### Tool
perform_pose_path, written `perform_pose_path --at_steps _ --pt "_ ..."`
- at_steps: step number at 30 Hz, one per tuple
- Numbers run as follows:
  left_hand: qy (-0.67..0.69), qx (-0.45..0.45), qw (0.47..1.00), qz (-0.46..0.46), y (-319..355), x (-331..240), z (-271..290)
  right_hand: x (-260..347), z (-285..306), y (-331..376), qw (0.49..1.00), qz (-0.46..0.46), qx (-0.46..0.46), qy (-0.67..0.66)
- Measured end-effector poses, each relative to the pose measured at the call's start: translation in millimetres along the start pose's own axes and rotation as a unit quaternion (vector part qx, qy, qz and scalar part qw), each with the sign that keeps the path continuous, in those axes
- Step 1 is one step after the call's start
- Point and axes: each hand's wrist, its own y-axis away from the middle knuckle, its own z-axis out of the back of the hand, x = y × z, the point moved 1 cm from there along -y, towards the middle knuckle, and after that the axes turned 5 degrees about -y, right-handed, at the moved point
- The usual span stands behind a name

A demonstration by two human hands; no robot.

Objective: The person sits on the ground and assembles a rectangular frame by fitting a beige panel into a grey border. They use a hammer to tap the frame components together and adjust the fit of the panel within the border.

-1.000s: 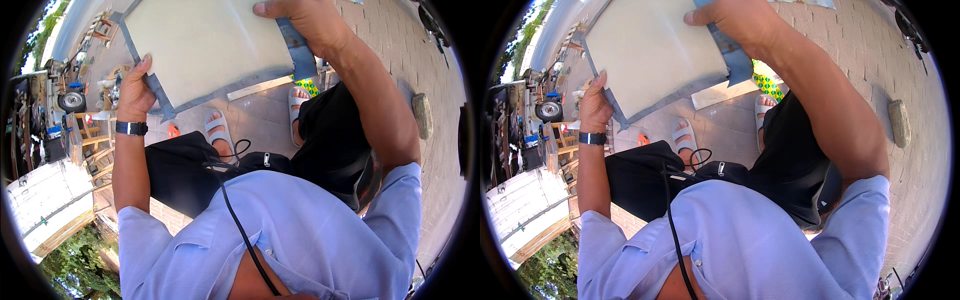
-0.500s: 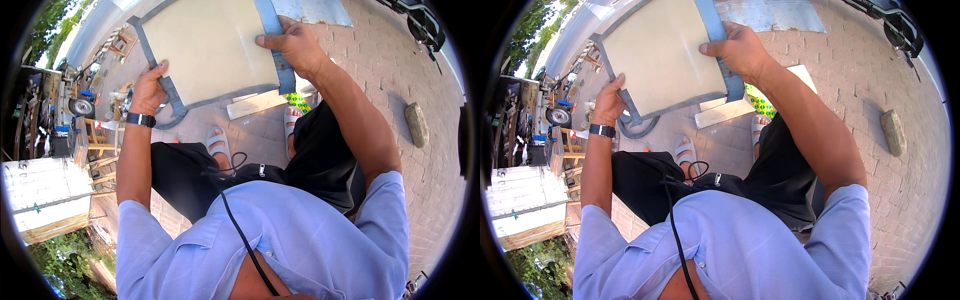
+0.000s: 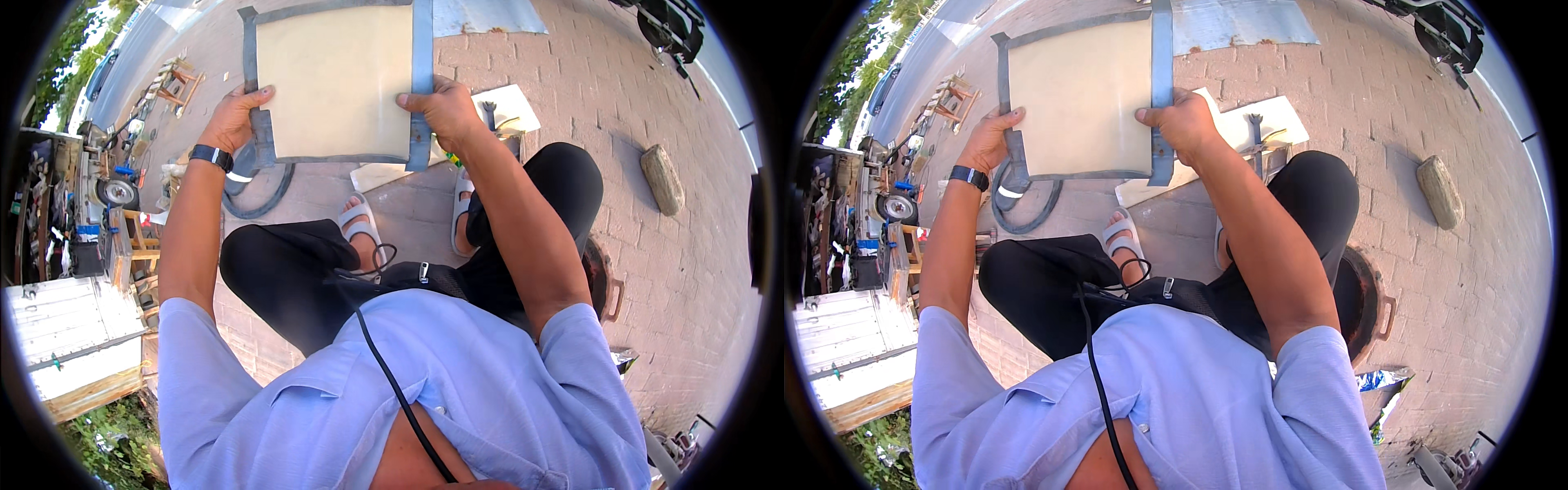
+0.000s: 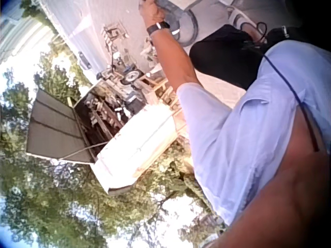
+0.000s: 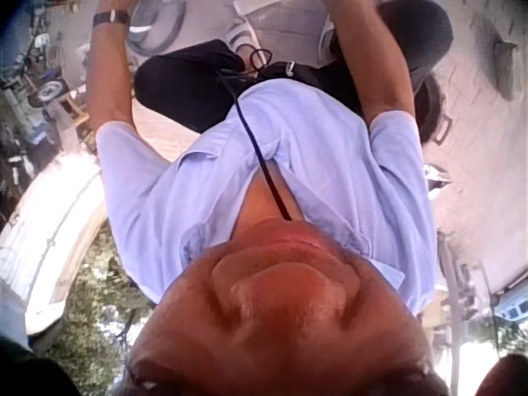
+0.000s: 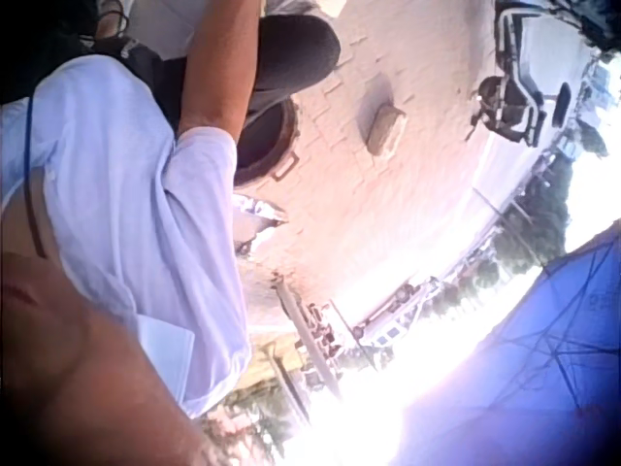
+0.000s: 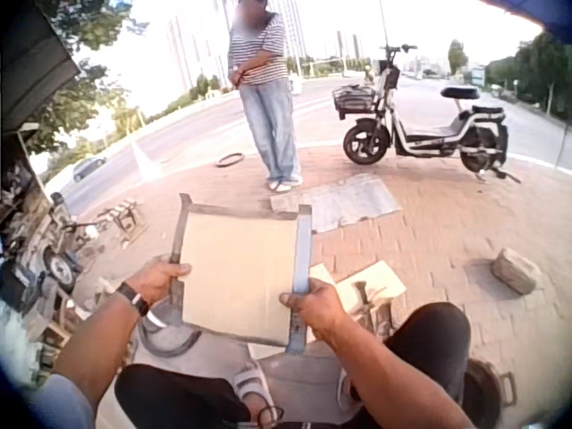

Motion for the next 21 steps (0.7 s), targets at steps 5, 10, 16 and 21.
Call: perform_pose_path --at_steps 5,10,16,21 --pt "-0.118 0.026 0.992 0.047 -89.1 52.1 -9.6 -96.7 40.9 -31.2 0.987 -0.102 -0.101 -0.076" --pt "-0.179 0.137 0.960 0.168 -166.4 133.0 -20.8 -236.7 69.1 -33.7 0.950 -0.184 -0.202 -0.151" --pt "-0.281 0.235 0.915 0.168 -265.4 247.1 -52.7 -325.5 98.2 -30.9 0.892 -0.292 -0.303 -0.164" --pt "-0.333 0.284 0.884 0.165 -322.4 313.0 -68.5 -348.5 103.2 -41.3 0.848 -0.342 -0.347 -0.207"
